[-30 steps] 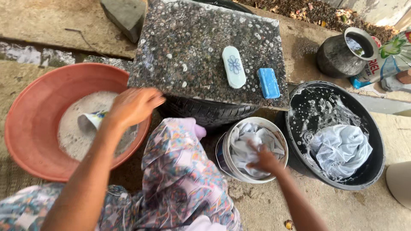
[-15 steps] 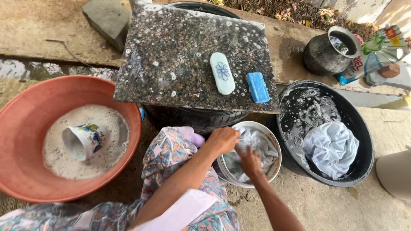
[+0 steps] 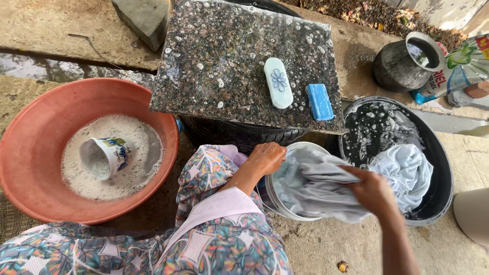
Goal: The person washes a white garment by hand using a bar of soap, scrubbing the fabric against a textured stone surface, and then wringing it out before placing it into a bucket.
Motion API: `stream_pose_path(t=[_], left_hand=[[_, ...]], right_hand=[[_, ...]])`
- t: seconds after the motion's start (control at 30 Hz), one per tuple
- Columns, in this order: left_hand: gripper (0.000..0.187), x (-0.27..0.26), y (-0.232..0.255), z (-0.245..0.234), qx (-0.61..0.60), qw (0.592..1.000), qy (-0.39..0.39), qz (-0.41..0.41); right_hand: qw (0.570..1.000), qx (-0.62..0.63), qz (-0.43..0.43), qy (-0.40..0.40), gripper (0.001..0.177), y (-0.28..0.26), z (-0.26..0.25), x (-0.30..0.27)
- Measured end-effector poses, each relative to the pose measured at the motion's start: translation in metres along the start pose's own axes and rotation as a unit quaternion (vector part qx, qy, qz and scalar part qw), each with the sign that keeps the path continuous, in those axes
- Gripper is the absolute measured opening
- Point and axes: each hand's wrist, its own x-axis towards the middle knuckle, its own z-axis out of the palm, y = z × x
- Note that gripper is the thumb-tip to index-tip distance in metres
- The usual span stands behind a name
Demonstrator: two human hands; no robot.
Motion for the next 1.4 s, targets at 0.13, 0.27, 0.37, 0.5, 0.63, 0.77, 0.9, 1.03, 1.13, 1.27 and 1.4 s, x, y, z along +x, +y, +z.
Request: stream_pose_path(t=[0.13, 0.27, 0.37, 0.5, 0.63, 0.77, 0.9, 1.03, 1.13, 1.27, 1.4], left_hand=[[0.018, 0.004, 0.005, -0.002, -0.019, 1.0, -0.009, -0.003], [0.017, 0.005, 0.005, 0.001, -0.019, 1.0, -0.01, -0.007], [0.018, 0.005, 0.005, 0.0, -0.021, 1.0, -0.001, -0.003], [0.018, 0.005, 0.004, -0.001, -0.028, 0.999, -0.013, -0.011], [0.042, 0.009, 0.011, -0.003, -0.088, 0.986, -0.135, -0.039], [0.067, 0.01, 0.028, 0.012, -0.172, 0.954, -0.245, 0.024], [0.081, 0.015, 0.038, 0.017, -0.09, 0.977, -0.193, 0.011], [0.05, 0.016, 0.029, 0.017, -0.21, 0.977, -0.04, -0.022], [0.036, 0.013, 0.035, 0.016, -0.178, 0.978, 0.107, 0.03], [0.036, 0.008, 0.047, 0.004, -0.153, 0.982, 0.113, 0.015], [0.035, 0.007, 0.054, 0.005, -0.202, 0.966, 0.155, 0.051]], right_hand=[[0.995, -0.061, 0.074, -0.04, 0.042, -0.032, -0.058, -0.024], [0.999, -0.005, 0.021, -0.026, 0.043, -0.044, -0.076, -0.025], [1.0, 0.022, 0.005, -0.02, 0.049, -0.037, -0.075, -0.02], [1.0, -0.009, 0.009, 0.002, 0.049, -0.026, -0.067, -0.006], [0.999, -0.011, 0.026, 0.022, 0.051, -0.017, -0.047, 0.009], [0.994, 0.07, 0.079, -0.005, 0.051, -0.006, -0.016, 0.034], [0.876, 0.471, 0.099, 0.02, 0.05, 0.006, 0.016, 0.041], [0.713, 0.654, 0.254, 0.006, 0.05, 0.031, 0.057, 0.051], [0.719, 0.653, 0.232, -0.047, 0.067, 0.048, 0.093, 0.057], [0.874, 0.449, 0.188, -0.011, 0.069, 0.026, 0.086, 0.029], [0.937, 0.312, -0.105, 0.116, 0.08, -0.018, 0.051, -0.011]])
